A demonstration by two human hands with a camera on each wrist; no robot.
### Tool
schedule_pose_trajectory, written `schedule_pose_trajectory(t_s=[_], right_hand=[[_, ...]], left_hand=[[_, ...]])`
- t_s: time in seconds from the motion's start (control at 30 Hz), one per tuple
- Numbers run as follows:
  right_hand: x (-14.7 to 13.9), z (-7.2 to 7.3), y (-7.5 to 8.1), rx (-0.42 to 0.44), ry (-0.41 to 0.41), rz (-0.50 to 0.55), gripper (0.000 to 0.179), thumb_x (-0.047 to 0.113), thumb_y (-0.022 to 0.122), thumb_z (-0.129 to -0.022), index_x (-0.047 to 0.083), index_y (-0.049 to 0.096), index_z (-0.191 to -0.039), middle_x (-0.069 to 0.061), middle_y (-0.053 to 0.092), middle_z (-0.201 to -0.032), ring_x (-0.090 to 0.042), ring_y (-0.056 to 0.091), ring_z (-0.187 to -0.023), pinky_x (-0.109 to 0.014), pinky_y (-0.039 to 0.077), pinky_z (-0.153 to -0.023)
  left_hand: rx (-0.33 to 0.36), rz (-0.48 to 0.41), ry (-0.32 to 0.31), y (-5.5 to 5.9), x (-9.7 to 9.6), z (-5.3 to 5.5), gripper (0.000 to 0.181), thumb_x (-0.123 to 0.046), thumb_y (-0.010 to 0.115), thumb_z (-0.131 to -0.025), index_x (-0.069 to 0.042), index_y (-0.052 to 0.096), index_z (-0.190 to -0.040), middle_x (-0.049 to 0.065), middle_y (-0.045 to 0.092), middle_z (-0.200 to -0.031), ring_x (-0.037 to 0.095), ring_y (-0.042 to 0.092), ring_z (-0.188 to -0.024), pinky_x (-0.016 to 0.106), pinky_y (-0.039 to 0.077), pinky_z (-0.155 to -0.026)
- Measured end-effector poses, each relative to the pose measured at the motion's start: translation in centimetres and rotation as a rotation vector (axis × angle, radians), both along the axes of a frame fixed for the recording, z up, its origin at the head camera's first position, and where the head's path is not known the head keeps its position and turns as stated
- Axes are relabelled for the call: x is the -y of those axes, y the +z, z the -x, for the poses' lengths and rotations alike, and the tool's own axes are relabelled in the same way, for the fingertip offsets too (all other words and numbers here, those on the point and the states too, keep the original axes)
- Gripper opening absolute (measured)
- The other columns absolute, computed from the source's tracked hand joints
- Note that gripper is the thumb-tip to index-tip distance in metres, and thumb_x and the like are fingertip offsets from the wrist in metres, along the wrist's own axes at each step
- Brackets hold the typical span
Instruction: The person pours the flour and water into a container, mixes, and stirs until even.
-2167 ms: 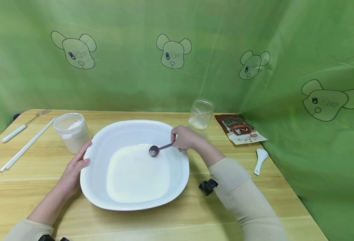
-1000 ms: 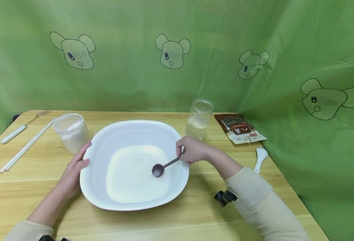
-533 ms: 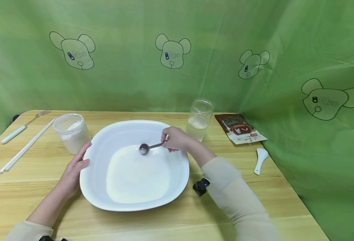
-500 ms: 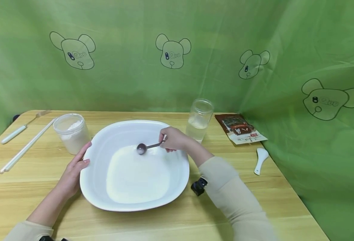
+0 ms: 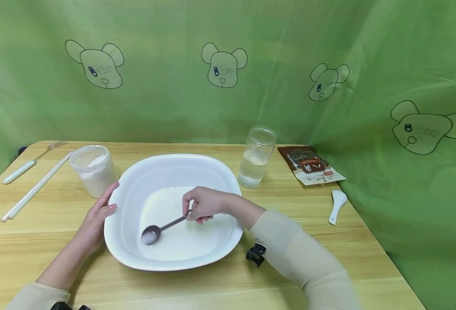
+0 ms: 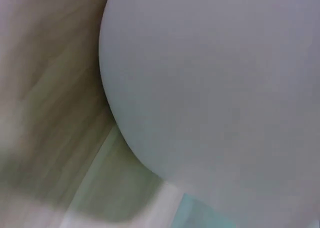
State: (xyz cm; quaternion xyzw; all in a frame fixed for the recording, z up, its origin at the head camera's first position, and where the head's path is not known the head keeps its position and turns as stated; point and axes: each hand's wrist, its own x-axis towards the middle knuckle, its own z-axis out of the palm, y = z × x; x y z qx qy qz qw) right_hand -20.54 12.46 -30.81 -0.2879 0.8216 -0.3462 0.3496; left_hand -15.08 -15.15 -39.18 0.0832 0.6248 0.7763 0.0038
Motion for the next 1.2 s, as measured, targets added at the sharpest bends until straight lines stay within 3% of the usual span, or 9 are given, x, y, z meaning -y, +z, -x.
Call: schedule_pose_trajectory(t_s=[0.13, 0.27, 0.43, 0.6, 0.77, 0.9, 1.07, 1.2], right_hand=[[-1.8, -0.9, 1.1, -0.032, 0.060, -0.067, 0.007, 0.001, 0.058, -0.078, 0.008, 0.056, -0.080, -0.006, 0.050, -0.047, -0.010, 0.036, -0.036, -0.017, 0.029, -0.035], [-4.2, -1.4, 2.2, -0.058, 0.059, -0.106, 0.009, -0.001, 0.058, -0.076, 0.008, 0.056, -0.078, -0.003, 0.047, -0.046, -0.009, 0.037, -0.037, -0.016, 0.030, -0.035], [-6.6, -0.9, 3.3, -0.105, 0.000, -0.129, 0.010, -0.004, 0.055, -0.075, 0.005, 0.056, -0.077, -0.004, 0.048, -0.048, -0.010, 0.038, -0.038, -0.017, 0.029, -0.035], [-7.5, 0.5, 3.5, -0.218, -0.100, -0.168, 0.010, -0.005, 0.052, -0.075, 0.003, 0.054, -0.078, -0.005, 0.049, -0.050, -0.012, 0.040, -0.041, -0.019, 0.030, -0.037], [-6.4, 1.9, 2.8, -0.335, -0.222, -0.180, 0.008, -0.003, 0.053, -0.075, 0.003, 0.055, -0.080, -0.005, 0.050, -0.050, -0.014, 0.043, -0.042, -0.021, 0.034, -0.039], [-4.2, 2.9, 2.1, -0.355, -0.277, -0.169, 0.007, 0.001, 0.055, -0.075, 0.003, 0.055, -0.082, -0.006, 0.052, -0.052, -0.013, 0.044, -0.043, -0.021, 0.035, -0.040], [-1.2, 3.4, 0.6, -0.301, -0.253, -0.077, 0.006, 0.000, 0.056, -0.078, 0.002, 0.055, -0.084, -0.006, 0.053, -0.051, -0.012, 0.042, -0.041, -0.019, 0.033, -0.039], [0.3, 2.9, -0.2, -0.207, -0.217, -0.016, 0.006, 0.001, 0.056, -0.078, 0.004, 0.055, -0.083, -0.006, 0.052, -0.050, -0.011, 0.039, -0.039, -0.019, 0.030, -0.037]], left_hand=[[0.003, 0.004, -0.004, 0.0, 0.0, 0.0, 0.051, -0.014, 0.044, -0.089, -0.018, 0.025, -0.137, 0.013, 0.014, -0.141, 0.008, 0.048, -0.099, 0.025, 0.046, -0.076], [0.007, 0.007, -0.001, 0.0, 0.1, 0.1, 0.051, -0.014, 0.044, -0.089, -0.018, 0.025, -0.137, 0.012, 0.014, -0.141, 0.007, 0.048, -0.099, 0.025, 0.046, -0.076], [0.012, 0.011, 0.003, 0.1, 0.1, 0.1, 0.052, -0.014, 0.043, -0.089, -0.018, 0.025, -0.137, 0.013, 0.015, -0.140, 0.008, 0.048, -0.099, 0.025, 0.046, -0.076], [0.023, 0.014, 0.001, 0.1, 0.0, 0.1, 0.052, -0.014, 0.044, -0.089, -0.018, 0.024, -0.137, 0.012, 0.014, -0.141, 0.007, 0.048, -0.100, 0.025, 0.046, -0.076], [0.019, 0.016, -0.004, 0.1, 0.0, 0.1, 0.052, -0.014, 0.043, -0.090, -0.018, 0.024, -0.137, 0.011, 0.013, -0.141, 0.007, 0.047, -0.101, 0.025, 0.046, -0.077], [0.023, 0.022, -0.003, 0.2, 0.1, 0.0, 0.051, -0.015, 0.043, -0.090, -0.018, 0.024, -0.137, 0.010, 0.013, -0.141, 0.007, 0.047, -0.101, 0.025, 0.046, -0.076], [0.029, 0.017, 0.002, 0.2, 0.1, -0.1, 0.051, -0.015, 0.043, -0.090, -0.019, 0.025, -0.137, 0.010, 0.013, -0.141, 0.007, 0.048, -0.099, 0.024, 0.047, -0.075], [0.023, 0.020, 0.004, 0.3, 0.0, -0.1, 0.051, -0.014, 0.044, -0.090, -0.018, 0.025, -0.137, 0.010, 0.014, -0.141, 0.006, 0.048, -0.100, 0.024, 0.046, -0.076]])
